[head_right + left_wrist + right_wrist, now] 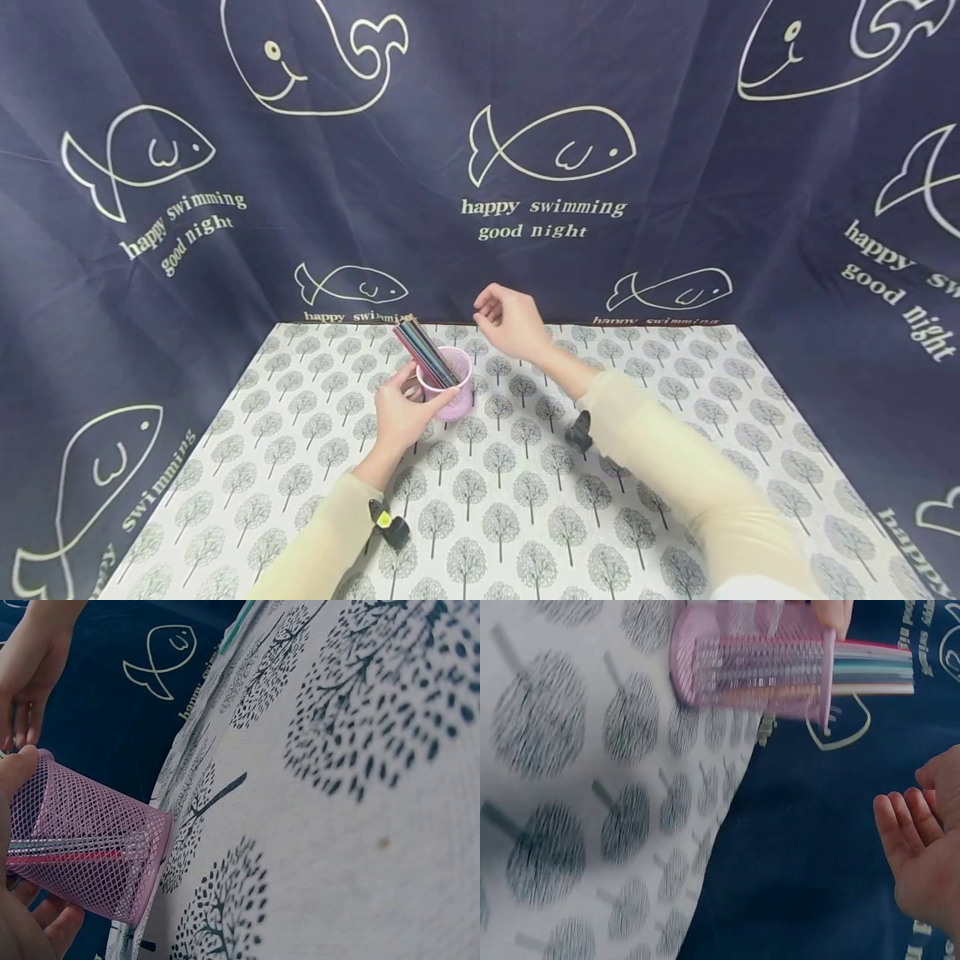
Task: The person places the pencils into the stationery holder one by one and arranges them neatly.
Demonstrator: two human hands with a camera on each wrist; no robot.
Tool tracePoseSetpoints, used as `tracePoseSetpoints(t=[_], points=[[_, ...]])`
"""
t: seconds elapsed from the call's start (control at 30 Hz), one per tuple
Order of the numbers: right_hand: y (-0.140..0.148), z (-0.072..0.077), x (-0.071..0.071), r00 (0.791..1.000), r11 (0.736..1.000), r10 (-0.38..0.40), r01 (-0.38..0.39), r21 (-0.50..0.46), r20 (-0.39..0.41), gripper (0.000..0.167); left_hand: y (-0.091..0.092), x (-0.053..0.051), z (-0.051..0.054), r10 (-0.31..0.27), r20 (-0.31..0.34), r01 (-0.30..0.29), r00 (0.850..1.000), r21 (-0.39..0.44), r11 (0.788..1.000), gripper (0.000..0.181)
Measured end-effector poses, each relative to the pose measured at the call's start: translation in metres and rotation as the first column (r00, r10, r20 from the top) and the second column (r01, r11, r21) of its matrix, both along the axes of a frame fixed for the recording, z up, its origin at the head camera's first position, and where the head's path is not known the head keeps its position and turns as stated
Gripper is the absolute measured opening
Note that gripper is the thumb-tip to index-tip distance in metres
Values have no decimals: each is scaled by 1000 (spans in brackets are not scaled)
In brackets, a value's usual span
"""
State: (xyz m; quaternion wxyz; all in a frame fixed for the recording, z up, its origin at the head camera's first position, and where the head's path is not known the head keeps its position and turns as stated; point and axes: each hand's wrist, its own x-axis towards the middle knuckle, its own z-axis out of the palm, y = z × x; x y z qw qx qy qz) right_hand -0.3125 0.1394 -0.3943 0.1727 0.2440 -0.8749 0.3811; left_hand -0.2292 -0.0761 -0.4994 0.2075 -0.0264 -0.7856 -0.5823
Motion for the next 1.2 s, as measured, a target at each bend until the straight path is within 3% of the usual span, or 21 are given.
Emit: tracePoseSetpoints(t=[0.2, 0.47, 0.77, 1.2], points=[[40, 4, 2, 998, 997, -64, 64, 53, -17, 12, 0, 1, 0, 0, 9, 0, 1000, 10, 1000, 74], [79, -5, 7, 988, 984, -155, 154, 90, -3, 8, -2, 0, -1, 14, 27, -14, 1000, -2, 1000, 75], [125, -13, 13, 968, 962, -247, 249, 108, -38, 7, 0, 0, -2, 3, 18, -3, 1000, 6, 1000, 75], [187, -43, 33, 942, 930, -335, 326, 167, 29, 10, 0, 0, -1, -2, 8, 2, 1000, 17, 1000, 76]])
